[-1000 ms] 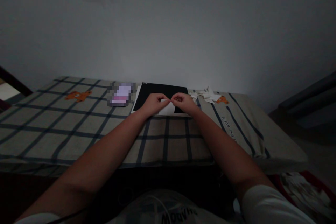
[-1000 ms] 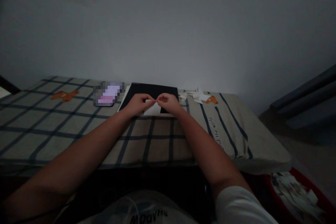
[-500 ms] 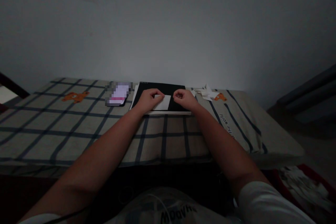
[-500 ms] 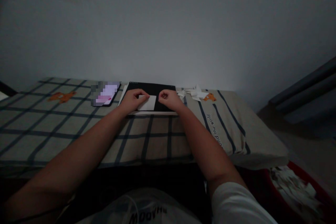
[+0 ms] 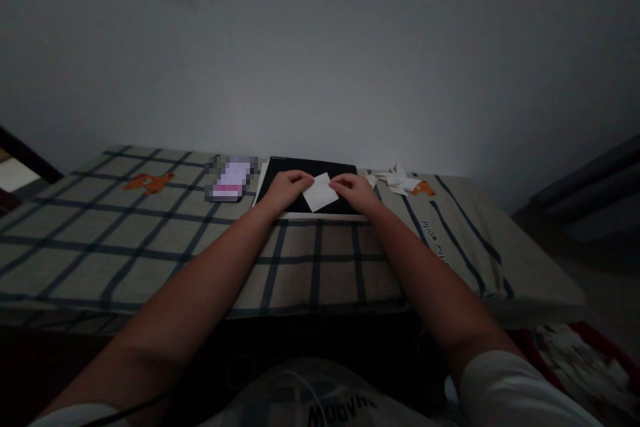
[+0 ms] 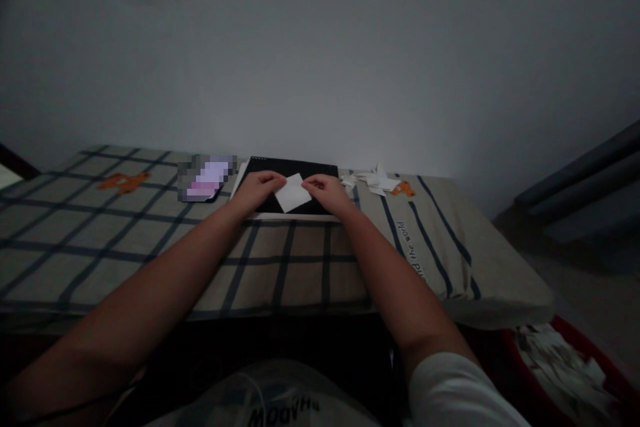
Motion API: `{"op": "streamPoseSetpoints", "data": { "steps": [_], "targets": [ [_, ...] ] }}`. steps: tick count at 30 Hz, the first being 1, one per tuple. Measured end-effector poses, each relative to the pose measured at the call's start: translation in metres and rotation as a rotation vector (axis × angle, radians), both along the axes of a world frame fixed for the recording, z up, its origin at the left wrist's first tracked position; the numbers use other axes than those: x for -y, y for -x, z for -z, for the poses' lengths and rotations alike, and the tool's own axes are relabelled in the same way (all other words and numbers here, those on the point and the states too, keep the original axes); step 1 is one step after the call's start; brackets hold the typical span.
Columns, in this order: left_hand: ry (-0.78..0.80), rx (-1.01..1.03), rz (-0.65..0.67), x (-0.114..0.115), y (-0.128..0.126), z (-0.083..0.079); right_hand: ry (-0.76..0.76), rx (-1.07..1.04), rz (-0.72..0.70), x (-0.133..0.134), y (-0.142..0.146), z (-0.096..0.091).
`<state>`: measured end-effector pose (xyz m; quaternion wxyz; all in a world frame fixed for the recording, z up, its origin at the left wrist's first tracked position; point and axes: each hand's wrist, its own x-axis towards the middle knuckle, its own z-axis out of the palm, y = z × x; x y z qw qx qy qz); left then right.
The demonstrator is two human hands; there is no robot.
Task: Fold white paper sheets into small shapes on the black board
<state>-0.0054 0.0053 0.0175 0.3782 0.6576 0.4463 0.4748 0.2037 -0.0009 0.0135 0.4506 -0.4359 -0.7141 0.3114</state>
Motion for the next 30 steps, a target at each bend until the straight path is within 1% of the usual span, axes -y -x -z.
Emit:
{"op": "streamPoseSetpoints", "data": {
  "steps": [2,4,7,10,12,19,24,27,30],
  "targets": [
    [0.021,-0.034,-0.013,0.0,0.001,-0.001,-0.042,0.004,0.036,-0.001,-0.002,0.0],
    [0.048,-0.026,-0.049,0.0,0.001,-0.002,-0.091,0.028,0.036,0.0,-0.004,-0.001],
    [0.095,0.058,-0.104,-0.002,0.001,-0.002,-0.222,0.176,-0.049,0.002,-0.006,-0.003],
    [0.145,0.116,-0.119,-0.005,0.002,0.0,-0.335,0.315,-0.136,0.004,-0.007,-0.003],
    [0.171,0.134,-0.113,-0.006,0.002,0.001,-0.362,0.353,-0.153,0.002,-0.008,-0.002],
    [0.186,0.113,-0.094,-0.007,0.003,0.005,-0.411,0.43,-0.125,-0.002,-0.009,0.001],
    [0.199,0.146,-0.045,-0.011,0.003,0.008,-0.432,0.399,-0.055,0.0,-0.008,-0.003],
    [0.204,0.135,-0.015,-0.011,0.003,0.007,-0.415,0.357,0.029,0.001,-0.008,-0.006],
    [0.183,0.102,0.003,-0.008,0.003,0.003,-0.357,0.313,0.142,0.002,-0.007,-0.007]
  ]
}}
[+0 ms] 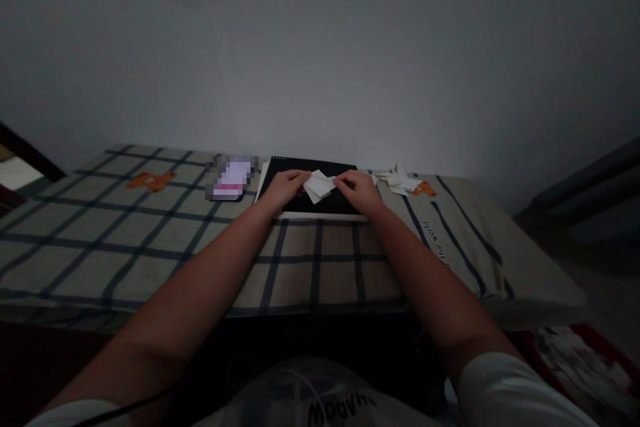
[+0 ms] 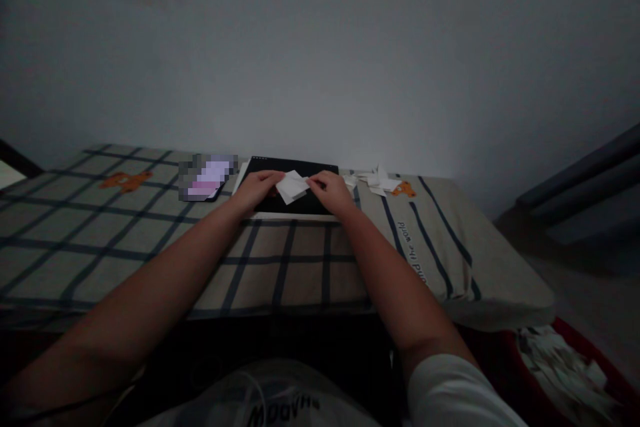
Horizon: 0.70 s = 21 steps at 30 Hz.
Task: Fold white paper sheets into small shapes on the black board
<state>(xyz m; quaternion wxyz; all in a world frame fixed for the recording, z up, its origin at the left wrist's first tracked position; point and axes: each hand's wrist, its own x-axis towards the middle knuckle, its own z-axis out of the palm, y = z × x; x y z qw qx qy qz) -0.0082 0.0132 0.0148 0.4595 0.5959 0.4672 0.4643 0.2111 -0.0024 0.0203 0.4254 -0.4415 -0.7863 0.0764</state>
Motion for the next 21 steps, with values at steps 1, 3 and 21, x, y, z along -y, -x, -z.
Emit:
{"op": "streamPoseSetpoints", "data": {
  "steps": [1,3,21],
  "targets": [
    [-0.017,-0.006,0.011,0.0014,-0.0001,-0.0019,0.026,-0.032,0.041,-0.0003,-0.0002,0.0001],
    [-0.065,-0.011,0.034,0.0042,-0.0003,-0.0055,0.099,-0.118,0.102,-0.0016,-0.0008,0.001],
    [-0.122,-0.074,0.008,0.0074,-0.004,-0.0104,0.007,-0.1,0.122,-0.0056,-0.0056,0.0048]
  ]
}}
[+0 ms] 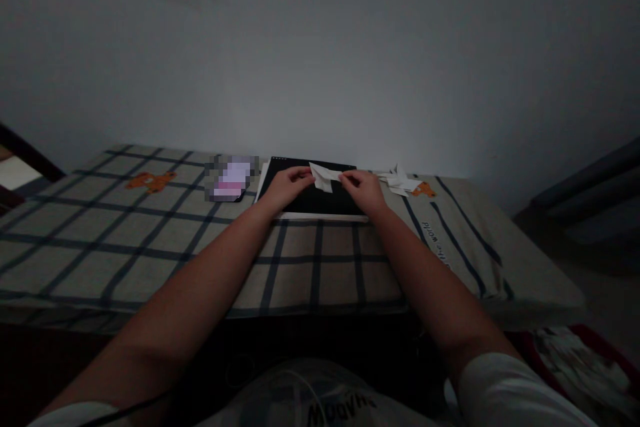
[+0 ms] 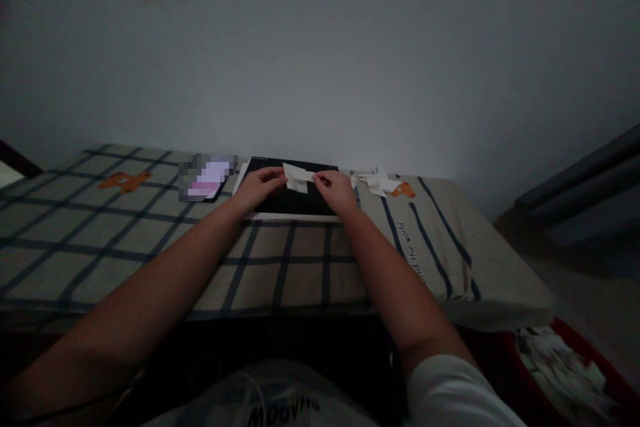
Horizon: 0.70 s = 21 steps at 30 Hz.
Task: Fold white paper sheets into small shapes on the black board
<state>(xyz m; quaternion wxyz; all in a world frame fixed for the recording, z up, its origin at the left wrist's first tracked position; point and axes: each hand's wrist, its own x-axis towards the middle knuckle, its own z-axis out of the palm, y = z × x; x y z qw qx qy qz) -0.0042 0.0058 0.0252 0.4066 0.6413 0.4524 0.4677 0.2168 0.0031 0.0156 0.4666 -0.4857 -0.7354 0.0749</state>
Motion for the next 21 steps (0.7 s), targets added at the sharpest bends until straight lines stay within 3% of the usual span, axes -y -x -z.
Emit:
{"op": "streamPoseSetpoints", "data": {
  "steps": [4,10,16,21],
  "targets": [
    [-0.065,-0.055,-0.032,-0.004,0.003,0.003,-0.009,-0.049,0.012,0.0,-0.001,-0.001],
    [-0.287,-0.248,-0.205,-0.007,0.012,0.003,0.056,-0.147,0.012,0.002,-0.001,-0.004],
    [-0.175,-0.153,-0.312,-0.003,0.012,-0.002,0.012,-0.018,-0.042,0.002,0.0,-0.002],
    [0.005,0.147,-0.2,-0.006,0.007,-0.002,0.004,0.098,-0.123,0.002,0.001,-0.003]
  ]
}}
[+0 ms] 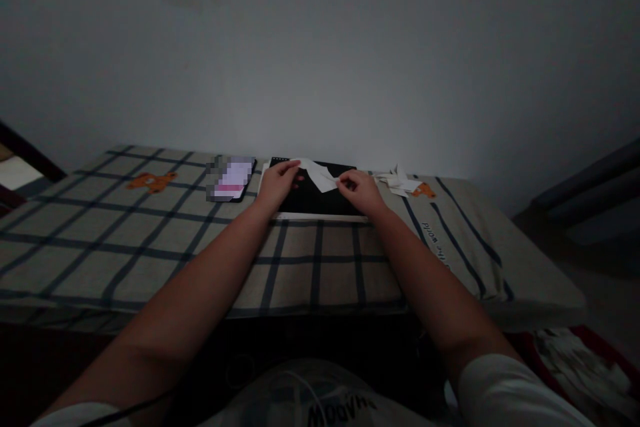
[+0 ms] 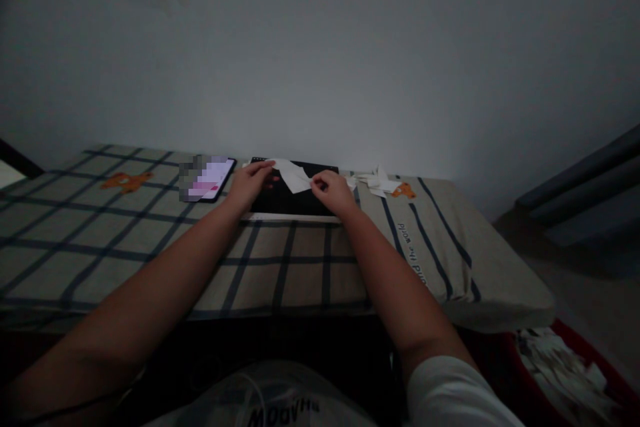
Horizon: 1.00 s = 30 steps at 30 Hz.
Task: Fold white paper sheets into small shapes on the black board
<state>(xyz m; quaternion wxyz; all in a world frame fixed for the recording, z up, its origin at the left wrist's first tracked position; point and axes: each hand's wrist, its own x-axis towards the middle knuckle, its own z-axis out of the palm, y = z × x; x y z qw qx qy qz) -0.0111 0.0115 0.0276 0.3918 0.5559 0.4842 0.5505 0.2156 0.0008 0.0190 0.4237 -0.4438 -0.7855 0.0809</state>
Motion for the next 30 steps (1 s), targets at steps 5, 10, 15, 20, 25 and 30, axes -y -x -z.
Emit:
{"op": "streamPoseSetpoints", "data": {
  "steps": [5,10,15,20,25,30],
  "targets": [
    [0.014,0.069,0.062,-0.002,-0.005,0.006,0.016,-0.003,-0.071,0.001,0.001,0.001],
    [0.038,0.004,0.023,0.001,-0.005,0.008,0.086,-0.053,-0.031,0.002,0.005,0.002],
    [-0.073,-0.122,-0.019,0.0,0.0,0.008,0.239,-0.222,0.1,-0.004,0.004,0.008],
    [-0.201,-0.226,0.082,0.002,-0.001,0.009,0.353,-0.195,0.14,-0.007,0.004,0.013],
    [-0.305,-0.312,0.219,0.01,-0.005,0.004,0.362,-0.231,0.108,-0.005,0.005,0.011],
    [-0.314,-0.29,0.219,0.003,-0.004,0.01,0.387,-0.344,0.061,-0.002,0.005,0.006]
  ]
}}
